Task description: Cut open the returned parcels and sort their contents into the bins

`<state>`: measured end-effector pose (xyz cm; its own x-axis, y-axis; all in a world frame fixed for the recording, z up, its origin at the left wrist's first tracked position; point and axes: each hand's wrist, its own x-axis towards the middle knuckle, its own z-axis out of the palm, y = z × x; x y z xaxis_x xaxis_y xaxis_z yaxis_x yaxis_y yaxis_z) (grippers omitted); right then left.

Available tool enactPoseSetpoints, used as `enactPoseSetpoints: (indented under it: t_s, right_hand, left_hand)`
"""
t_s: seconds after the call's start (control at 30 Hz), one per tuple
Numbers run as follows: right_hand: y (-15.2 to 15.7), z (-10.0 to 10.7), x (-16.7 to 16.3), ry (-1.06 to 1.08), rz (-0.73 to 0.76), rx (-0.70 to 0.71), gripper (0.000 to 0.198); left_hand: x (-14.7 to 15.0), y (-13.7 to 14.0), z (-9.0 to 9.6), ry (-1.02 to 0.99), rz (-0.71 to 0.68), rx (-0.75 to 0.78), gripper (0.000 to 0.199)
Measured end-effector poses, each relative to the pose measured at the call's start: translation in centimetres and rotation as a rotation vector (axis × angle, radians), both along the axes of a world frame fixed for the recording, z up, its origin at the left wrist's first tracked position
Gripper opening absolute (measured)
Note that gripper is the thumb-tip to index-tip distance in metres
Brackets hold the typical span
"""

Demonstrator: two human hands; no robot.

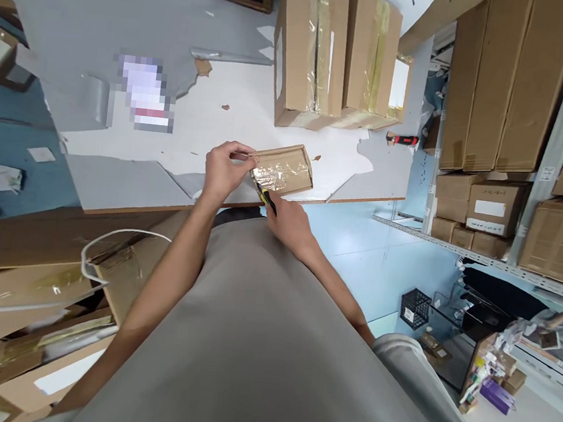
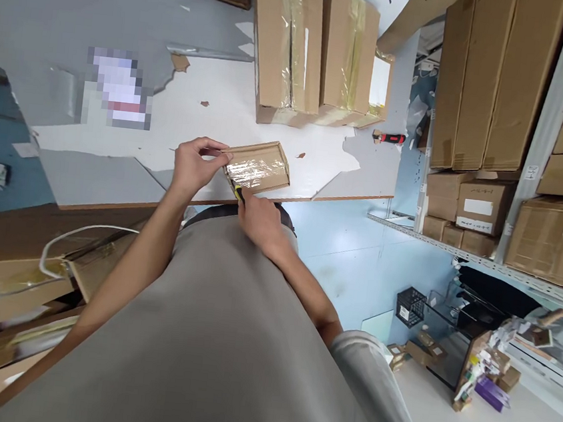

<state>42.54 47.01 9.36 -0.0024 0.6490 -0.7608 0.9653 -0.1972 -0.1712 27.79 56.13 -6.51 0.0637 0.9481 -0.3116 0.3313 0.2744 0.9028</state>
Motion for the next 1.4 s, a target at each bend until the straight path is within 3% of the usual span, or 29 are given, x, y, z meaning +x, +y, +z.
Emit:
enactPoseSetpoints:
  t_s: [0.2, 0.47, 0.63, 0.77, 0.93, 1.07, 1.2, 1.4]
  right_hand:
    - [-0.9, 0.7, 0.5, -0.023, 0.047, 0.006, 0.051]
    - [0.4, -1.7, 1.4, 0.095, 0.054, 0.077, 0.056]
    - [-0.4, -1.2, 2.3, 0.111, 0.118, 0.019, 0.055]
    - [-0.6, -0.3, 4.2, 0.160, 0.111, 0.045, 0.056]
    - [-0.3, -0.1, 8.8, 0.084, -0.046, 0.109, 0.060]
    - [-0.6, -1.1, 12.0, 0.025, -0.131, 0.152, 0.061]
    - [-0.6, -2.0, 12.7, 0.035, -0.111, 0.181, 0.062]
    - [0.9, -2.1, 11.2, -0.030, -0.033, 0.155, 0.065]
  left_hand:
    - [0.1, -0.2, 0.3, 0.023, -0.002, 0.002, 0.021]
    - [0.3, -0.6, 0.7, 0.041, 0.089, -0.019, 0.019]
    - [0.6, -0.9, 0.7, 0.079, 0.125, -0.025, 0.019]
    - [0.4, -1.1, 0.4, 0.102, 0.123, -0.038, 0.024]
    - [1.0, -1.8, 1.3, 0.203, 0.113, 0.038, 0.035]
    - [4.4, -3.1, 2.9, 0.331, -0.096, 0.295, 0.036]
    - [8.1, -4.3, 2.8, 0.352, -0.352, 0.406, 0.036]
    - [8.7, -5.2, 1.0, 0.368, -0.420, 0.418, 0.056]
